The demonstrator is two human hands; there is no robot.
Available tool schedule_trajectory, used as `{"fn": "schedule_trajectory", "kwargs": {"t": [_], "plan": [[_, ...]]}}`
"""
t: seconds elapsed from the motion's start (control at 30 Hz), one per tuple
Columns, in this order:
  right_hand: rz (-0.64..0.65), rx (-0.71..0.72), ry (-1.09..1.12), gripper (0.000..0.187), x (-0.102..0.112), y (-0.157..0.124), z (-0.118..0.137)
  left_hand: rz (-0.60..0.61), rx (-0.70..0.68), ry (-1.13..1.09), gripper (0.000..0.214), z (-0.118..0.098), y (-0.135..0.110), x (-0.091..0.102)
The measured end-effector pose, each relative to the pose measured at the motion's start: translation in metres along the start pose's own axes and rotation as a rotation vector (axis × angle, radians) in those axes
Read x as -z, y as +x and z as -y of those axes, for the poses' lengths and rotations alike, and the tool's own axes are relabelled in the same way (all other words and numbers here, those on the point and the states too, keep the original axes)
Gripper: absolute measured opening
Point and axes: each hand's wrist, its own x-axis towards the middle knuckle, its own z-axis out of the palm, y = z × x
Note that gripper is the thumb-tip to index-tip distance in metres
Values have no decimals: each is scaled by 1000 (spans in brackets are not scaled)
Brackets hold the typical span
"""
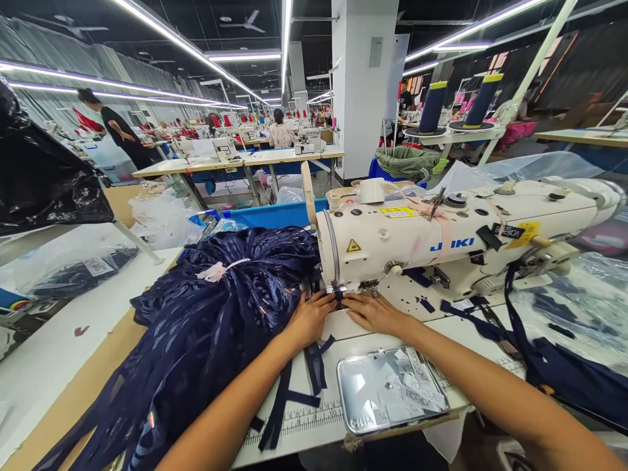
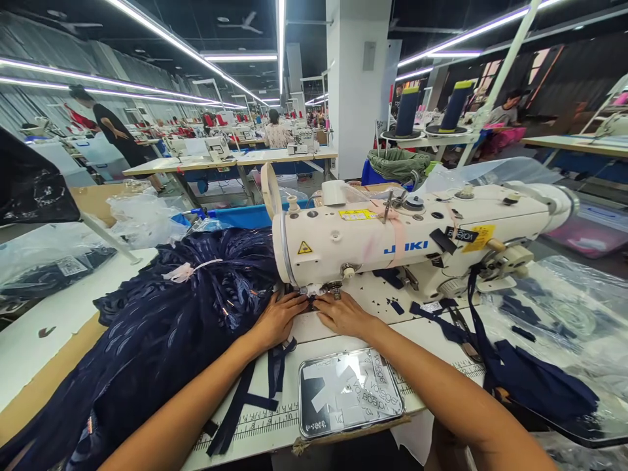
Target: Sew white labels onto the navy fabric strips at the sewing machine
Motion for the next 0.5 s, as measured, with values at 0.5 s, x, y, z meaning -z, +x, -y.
{"fn": "schedule_trajectory", "kwargs": {"t": [0.5], "plan": [[-25,-289,195,25,-25,24,-20,-156,135,364,24,-7,4,-7]]}}
